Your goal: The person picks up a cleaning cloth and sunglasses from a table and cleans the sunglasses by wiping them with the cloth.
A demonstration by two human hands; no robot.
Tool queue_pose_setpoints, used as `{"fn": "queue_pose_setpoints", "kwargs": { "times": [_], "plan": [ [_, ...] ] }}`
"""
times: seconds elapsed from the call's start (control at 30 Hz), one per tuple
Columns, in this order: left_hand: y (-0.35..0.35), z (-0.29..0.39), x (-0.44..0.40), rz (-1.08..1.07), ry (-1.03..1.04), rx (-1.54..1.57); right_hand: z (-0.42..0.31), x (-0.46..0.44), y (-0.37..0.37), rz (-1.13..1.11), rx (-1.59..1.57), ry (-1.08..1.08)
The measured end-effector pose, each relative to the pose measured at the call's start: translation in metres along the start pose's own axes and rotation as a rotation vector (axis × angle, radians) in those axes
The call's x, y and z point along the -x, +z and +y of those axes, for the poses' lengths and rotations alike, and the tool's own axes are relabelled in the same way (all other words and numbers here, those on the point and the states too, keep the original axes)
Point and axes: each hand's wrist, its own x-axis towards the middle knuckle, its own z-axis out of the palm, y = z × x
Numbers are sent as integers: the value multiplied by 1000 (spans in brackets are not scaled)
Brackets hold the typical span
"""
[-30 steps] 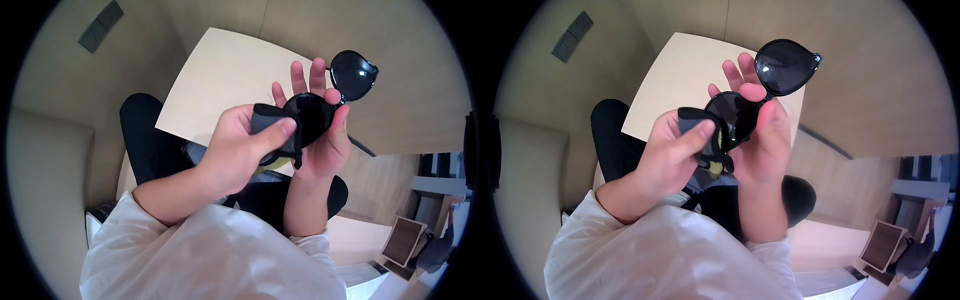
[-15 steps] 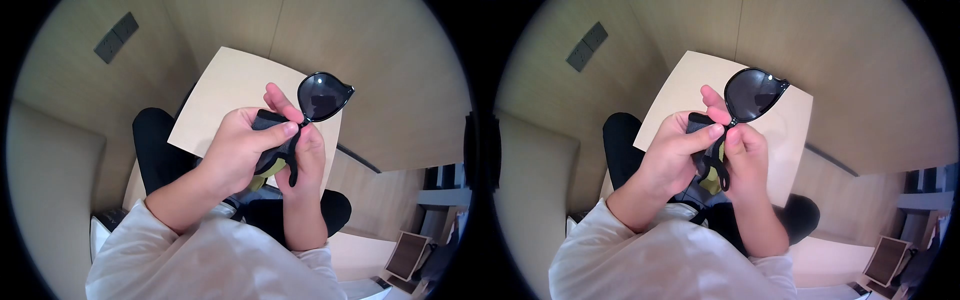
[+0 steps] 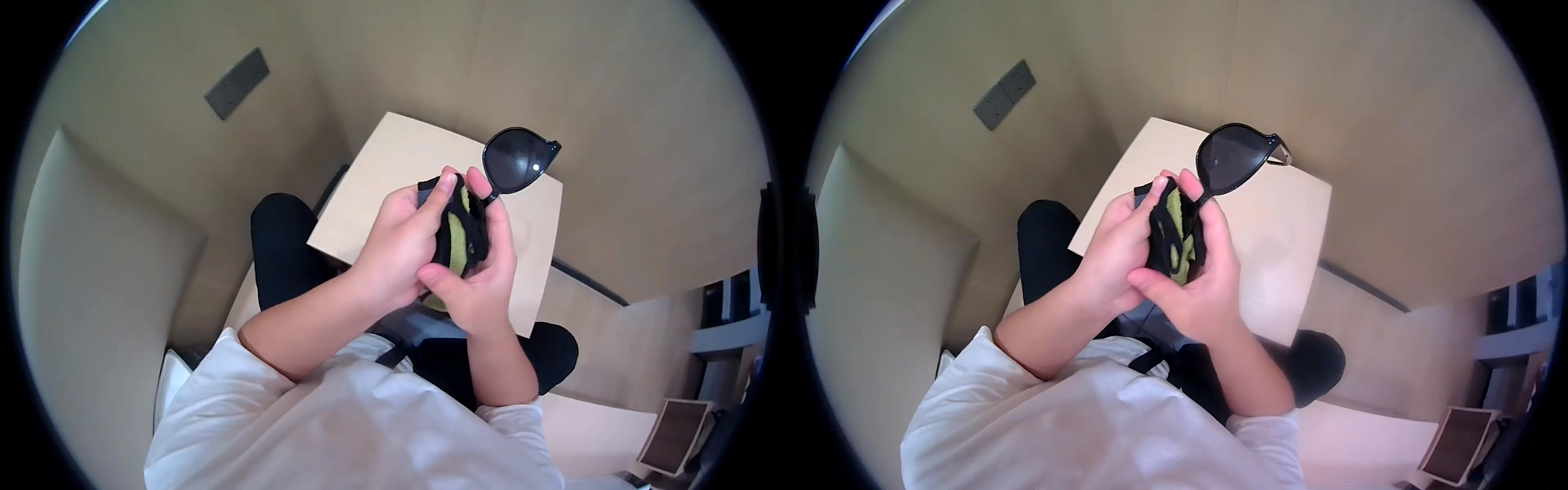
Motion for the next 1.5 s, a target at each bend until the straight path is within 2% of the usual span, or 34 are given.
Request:
{"fn": "queue_pose_setpoints", "kwargs": {
  "times": [0.07, 0.13, 0.2, 0.27, 0.33, 0.4, 0.47, 0.5, 0.6, 0.67, 0.7, 0.73, 0.8, 0.83, 0.87, 0.93, 0.97, 1.07, 1.13, 1.2, 1.27, 1.3, 1.33, 1.37, 1.4, 1.43, 1.5],
  "plan": [
    [1, 3, 5, 16, 23, -159, 3, 2, -9, -88, 112, -112],
    [-2, 2, 14, -100, 44, -188, 0, 3, -11, -107, 0, -131],
    [-2, -6, 20, -199, 106, -258, 1, 6, -11, 7, -108, -121],
    [-11, -20, 18, -289, 170, -370, 11, 2, -21, 59, -207, -24],
    [-22, -19, 16, -287, 88, -334, 23, -3, -22, 89, -171, 14],
    [-45, -16, 9, -277, 75, -316, 40, -6, -14, 67, -282, 212],
    [-72, -17, 4, -114, -32, -359, 57, 0, -2, 102, -239, 219],
    [-78, -18, 4, -74, -3, -306, 70, 5, -3, 128, -236, 251],
    [-97, -5, -4, -73, -87, -285, 77, 10, 18, 246, -145, 269],
    [-106, 9, -8, -73, -137, -344, 87, 17, 24, 226, 83, 192],
    [-116, 9, -13, -92, -90, -344, 84, 20, 27, 202, 96, 270],
    [-125, 8, -16, -113, -44, -336, 72, 16, 32, 125, 234, 261],
    [-125, 22, -16, -172, -33, -347, 60, 6, 61, 209, 33, 210],
    [-123, 27, -18, -197, -36, -337, 59, 3, 51, 123, 89, 233],
    [-123, 29, -21, -217, -37, -330, 58, 1, 47, 142, 105, 235],
    [-125, 27, -36, -277, 6, -346, 51, -6, 47, 133, -226, 327],
    [-120, 30, -40, -312, -28, -344, 39, -13, 57, 208, -330, 349],
    [-116, 29, -68, -377, -51, -382, 44, -25, 31, 156, -433, 360],
    [-109, 32, -87, -360, -49, -599, 47, -38, 23, 135, -399, 352],
    [-109, 41, -104, -367, -98, -655, 60, -49, 10, 171, -246, 306],
    [-110, 31, -120, -416, -238, -338, 75, -56, -11, 92, -394, 283],
    [-111, 23, -124, -484, -175, -288, 78, -56, -23, 109, -464, 327],
    [-103, 23, -119, -553, -164, -273, 79, -55, -33, 129, -538, 378],
    [-105, 15, -117, -538, -120, -369, 74, -51, -42, 158, -535, 401],
    [-107, 9, -119, -515, -73, -476, 67, -54, -52, 92, -477, 352],
    [-115, 2, -120, -498, -138, -409, 65, -56, -58, 20, -417, 306],
    [-124, -9, -128, -445, -158, -302, 78, -54, -74, 26, -411, 374]
  ]
}}
